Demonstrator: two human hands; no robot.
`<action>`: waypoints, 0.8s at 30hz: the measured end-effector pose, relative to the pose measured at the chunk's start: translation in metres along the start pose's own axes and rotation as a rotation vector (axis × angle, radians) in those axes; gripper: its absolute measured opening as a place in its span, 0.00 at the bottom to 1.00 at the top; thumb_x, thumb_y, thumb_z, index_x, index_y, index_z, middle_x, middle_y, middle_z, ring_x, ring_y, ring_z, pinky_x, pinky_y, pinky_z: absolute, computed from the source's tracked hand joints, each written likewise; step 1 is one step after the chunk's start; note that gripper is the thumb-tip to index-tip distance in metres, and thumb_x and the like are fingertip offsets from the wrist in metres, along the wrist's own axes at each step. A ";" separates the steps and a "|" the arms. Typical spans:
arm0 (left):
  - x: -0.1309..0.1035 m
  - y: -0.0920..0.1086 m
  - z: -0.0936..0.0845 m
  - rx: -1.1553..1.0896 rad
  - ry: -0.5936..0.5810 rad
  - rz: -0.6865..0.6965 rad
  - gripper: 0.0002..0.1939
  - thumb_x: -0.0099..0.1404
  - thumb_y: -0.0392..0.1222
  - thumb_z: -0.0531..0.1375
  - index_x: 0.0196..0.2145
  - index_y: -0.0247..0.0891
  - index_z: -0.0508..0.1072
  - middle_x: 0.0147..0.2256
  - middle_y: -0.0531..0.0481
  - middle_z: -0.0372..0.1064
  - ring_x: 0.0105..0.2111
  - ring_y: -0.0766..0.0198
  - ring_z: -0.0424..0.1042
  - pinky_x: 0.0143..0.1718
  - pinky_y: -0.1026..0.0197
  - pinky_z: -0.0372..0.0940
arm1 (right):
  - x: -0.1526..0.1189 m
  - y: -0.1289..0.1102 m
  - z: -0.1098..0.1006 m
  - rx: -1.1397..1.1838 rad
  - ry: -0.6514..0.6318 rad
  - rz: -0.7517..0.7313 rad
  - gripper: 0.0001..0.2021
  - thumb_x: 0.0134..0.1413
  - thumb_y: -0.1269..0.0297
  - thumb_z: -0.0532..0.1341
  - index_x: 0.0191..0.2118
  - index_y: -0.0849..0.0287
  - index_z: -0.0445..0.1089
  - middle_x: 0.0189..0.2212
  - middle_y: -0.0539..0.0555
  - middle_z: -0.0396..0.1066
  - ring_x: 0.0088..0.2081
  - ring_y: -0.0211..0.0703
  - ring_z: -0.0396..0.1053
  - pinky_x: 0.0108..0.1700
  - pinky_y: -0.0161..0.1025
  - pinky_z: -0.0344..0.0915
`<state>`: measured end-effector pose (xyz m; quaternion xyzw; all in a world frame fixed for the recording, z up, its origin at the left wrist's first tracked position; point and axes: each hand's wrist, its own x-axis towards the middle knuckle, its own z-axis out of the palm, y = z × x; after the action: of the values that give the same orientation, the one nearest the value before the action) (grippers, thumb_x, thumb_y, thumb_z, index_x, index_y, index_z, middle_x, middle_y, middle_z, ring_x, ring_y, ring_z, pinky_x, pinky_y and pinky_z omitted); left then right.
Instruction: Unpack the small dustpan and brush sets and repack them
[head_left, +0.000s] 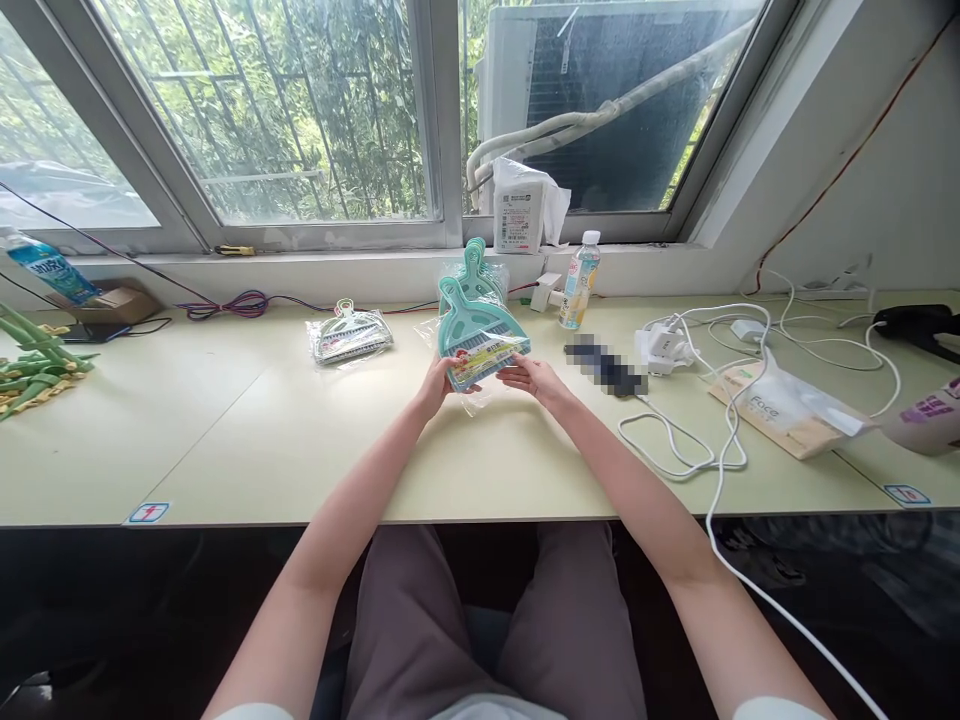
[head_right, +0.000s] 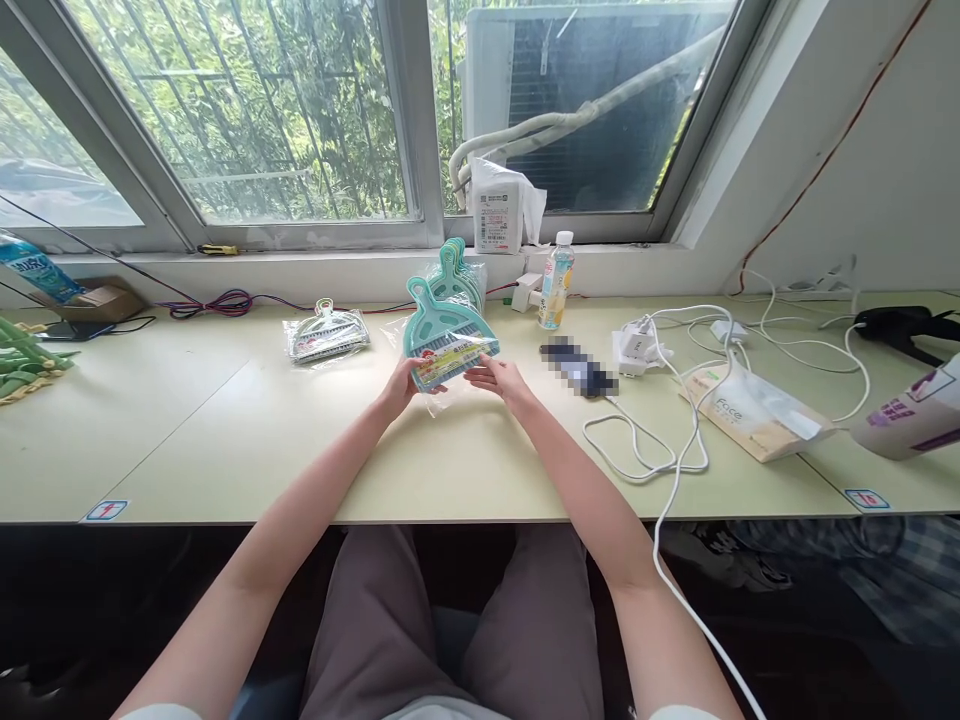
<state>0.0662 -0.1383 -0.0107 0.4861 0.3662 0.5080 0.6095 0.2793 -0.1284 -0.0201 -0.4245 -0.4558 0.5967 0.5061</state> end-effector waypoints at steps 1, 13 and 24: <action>0.002 0.001 -0.003 -0.019 0.019 -0.011 0.27 0.56 0.43 0.56 0.53 0.34 0.63 0.43 0.40 0.73 0.27 0.57 0.76 0.25 0.57 0.72 | 0.001 -0.002 -0.007 -0.080 0.043 -0.026 0.13 0.58 0.57 0.61 0.35 0.64 0.73 0.34 0.63 0.77 0.38 0.49 0.77 0.48 0.48 0.73; 0.006 0.004 -0.018 -0.182 0.098 -0.180 0.22 0.56 0.36 0.54 0.49 0.30 0.66 0.38 0.41 0.74 0.31 0.60 0.75 0.28 0.60 0.74 | 0.004 -0.007 -0.030 -0.948 0.089 -0.832 0.15 0.58 0.63 0.61 0.51 0.43 0.73 0.57 0.48 0.66 0.60 0.52 0.61 0.61 0.55 0.57; -0.003 0.006 -0.012 0.016 -0.237 -0.273 0.27 0.59 0.39 0.53 0.56 0.31 0.62 0.41 0.38 0.74 0.30 0.56 0.77 0.30 0.57 0.73 | 0.001 0.000 -0.019 -0.540 0.221 -0.725 0.10 0.56 0.58 0.62 0.41 0.48 0.78 0.55 0.51 0.67 0.55 0.48 0.65 0.60 0.47 0.61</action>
<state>0.0532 -0.1383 -0.0083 0.4931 0.3588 0.3567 0.7078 0.2976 -0.1248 -0.0244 -0.4155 -0.6572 0.1924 0.5987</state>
